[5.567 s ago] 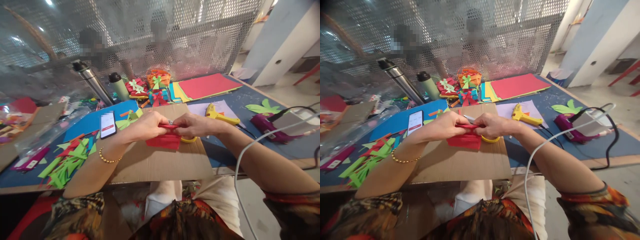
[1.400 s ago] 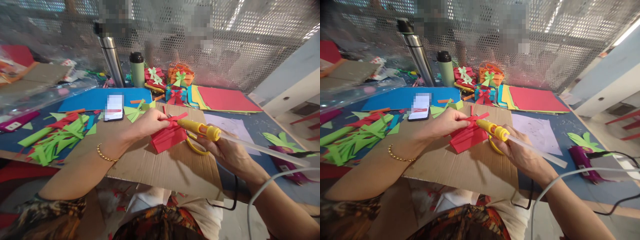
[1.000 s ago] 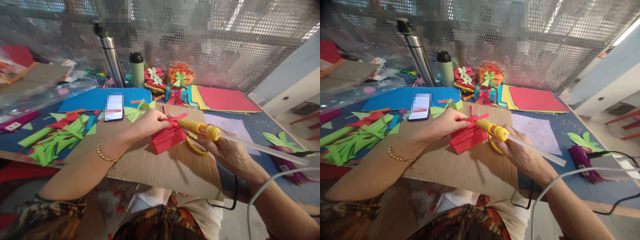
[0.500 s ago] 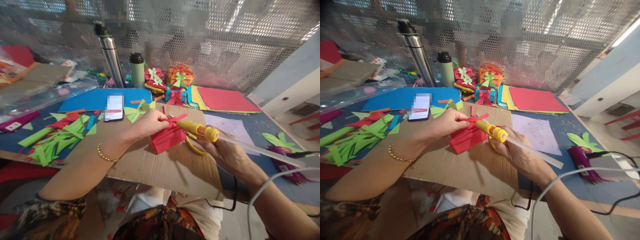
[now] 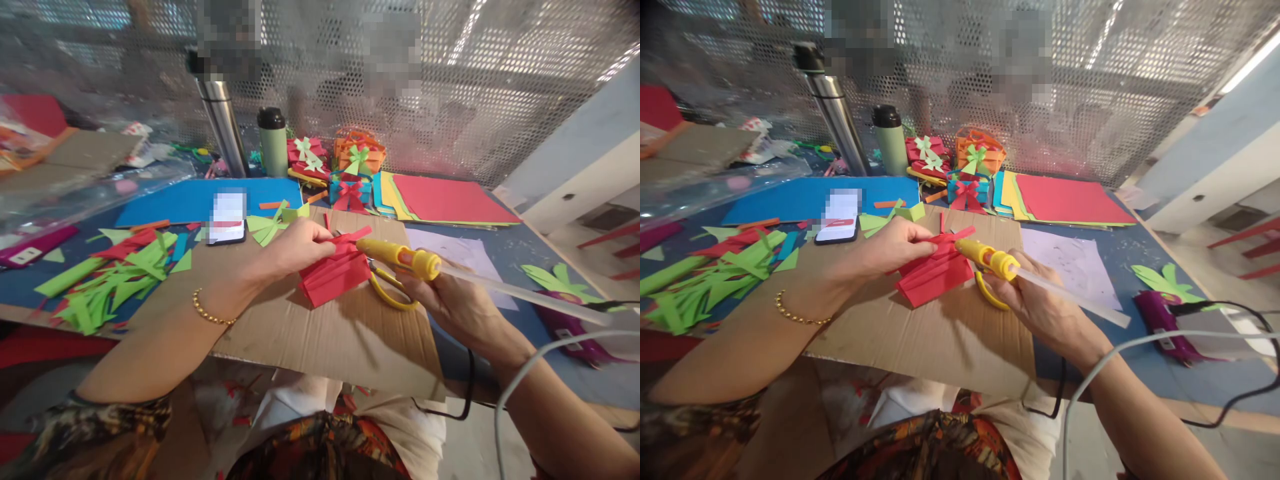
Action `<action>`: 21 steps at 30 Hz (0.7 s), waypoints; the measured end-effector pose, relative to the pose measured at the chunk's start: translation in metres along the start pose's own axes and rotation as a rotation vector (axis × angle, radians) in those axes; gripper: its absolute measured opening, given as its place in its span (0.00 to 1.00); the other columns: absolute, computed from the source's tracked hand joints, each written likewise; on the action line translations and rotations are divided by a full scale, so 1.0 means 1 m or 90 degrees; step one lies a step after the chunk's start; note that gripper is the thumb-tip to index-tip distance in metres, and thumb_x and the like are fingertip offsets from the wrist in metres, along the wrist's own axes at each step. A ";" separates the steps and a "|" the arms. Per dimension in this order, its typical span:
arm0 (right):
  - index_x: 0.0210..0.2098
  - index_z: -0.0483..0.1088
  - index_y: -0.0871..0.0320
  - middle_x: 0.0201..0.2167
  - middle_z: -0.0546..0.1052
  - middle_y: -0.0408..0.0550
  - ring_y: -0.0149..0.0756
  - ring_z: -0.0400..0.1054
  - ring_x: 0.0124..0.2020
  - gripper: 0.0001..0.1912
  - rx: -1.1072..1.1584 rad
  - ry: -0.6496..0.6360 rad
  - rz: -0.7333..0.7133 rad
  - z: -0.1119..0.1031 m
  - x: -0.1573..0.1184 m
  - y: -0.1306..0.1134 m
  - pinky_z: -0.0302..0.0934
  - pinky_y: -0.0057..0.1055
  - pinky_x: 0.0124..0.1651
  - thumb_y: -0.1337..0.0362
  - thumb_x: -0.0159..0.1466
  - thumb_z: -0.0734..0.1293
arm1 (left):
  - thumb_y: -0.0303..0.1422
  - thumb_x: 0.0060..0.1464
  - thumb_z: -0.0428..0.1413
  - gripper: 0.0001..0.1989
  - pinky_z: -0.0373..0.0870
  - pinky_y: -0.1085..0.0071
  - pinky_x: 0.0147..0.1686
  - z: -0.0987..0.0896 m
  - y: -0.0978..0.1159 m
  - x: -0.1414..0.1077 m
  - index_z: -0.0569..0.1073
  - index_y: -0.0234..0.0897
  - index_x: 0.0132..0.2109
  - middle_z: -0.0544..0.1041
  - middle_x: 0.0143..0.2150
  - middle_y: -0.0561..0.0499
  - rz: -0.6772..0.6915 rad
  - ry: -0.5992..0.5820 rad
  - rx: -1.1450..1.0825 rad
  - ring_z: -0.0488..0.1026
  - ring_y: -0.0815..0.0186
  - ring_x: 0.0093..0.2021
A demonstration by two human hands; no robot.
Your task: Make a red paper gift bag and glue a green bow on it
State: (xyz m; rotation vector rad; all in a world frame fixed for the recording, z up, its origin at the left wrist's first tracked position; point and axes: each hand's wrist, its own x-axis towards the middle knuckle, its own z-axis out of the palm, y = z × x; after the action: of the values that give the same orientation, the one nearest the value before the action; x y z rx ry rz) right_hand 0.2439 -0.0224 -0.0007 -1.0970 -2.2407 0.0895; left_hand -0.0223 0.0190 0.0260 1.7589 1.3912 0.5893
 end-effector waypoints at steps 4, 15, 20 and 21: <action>0.36 0.71 0.52 0.33 0.78 0.53 0.41 0.71 0.29 0.21 0.014 -0.005 0.011 0.001 -0.002 0.000 0.67 0.37 0.30 0.46 0.76 0.58 | 0.33 0.58 0.58 0.14 0.49 0.71 0.23 -0.001 0.002 -0.001 0.73 0.35 0.25 0.67 0.20 0.57 -0.009 -0.013 -0.002 0.59 0.73 0.21; 0.32 0.66 0.51 0.25 0.72 0.45 0.37 0.67 0.23 0.21 -0.070 0.079 -0.023 -0.024 0.005 0.003 0.60 0.35 0.26 0.47 0.77 0.57 | 0.28 0.54 0.56 0.12 0.49 0.71 0.24 -0.002 -0.002 0.002 0.71 0.35 0.23 0.67 0.21 0.56 0.007 -0.011 -0.078 0.59 0.73 0.21; 0.40 0.71 0.51 0.32 0.78 0.52 0.44 0.73 0.28 0.16 -0.215 0.046 0.013 -0.046 -0.017 0.054 0.58 0.37 0.26 0.47 0.74 0.61 | 0.30 0.54 0.58 0.09 0.53 0.72 0.24 -0.004 0.002 0.000 0.79 0.33 0.28 0.72 0.23 0.53 -0.023 -0.010 -0.109 0.63 0.72 0.22; 0.40 0.71 0.50 0.31 0.78 0.52 0.43 0.71 0.26 0.17 -0.249 0.032 0.023 -0.048 -0.024 0.068 0.55 0.36 0.24 0.47 0.75 0.60 | 0.30 0.54 0.58 0.09 0.53 0.72 0.25 -0.004 0.003 0.000 0.80 0.33 0.29 0.73 0.24 0.53 -0.022 -0.010 -0.110 0.64 0.72 0.23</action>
State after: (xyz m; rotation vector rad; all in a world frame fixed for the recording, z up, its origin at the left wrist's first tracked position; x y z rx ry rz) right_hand 0.3289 -0.0057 0.0036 -1.3239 -2.2476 -0.3725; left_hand -0.0236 0.0198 0.0302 1.5962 1.3173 0.6543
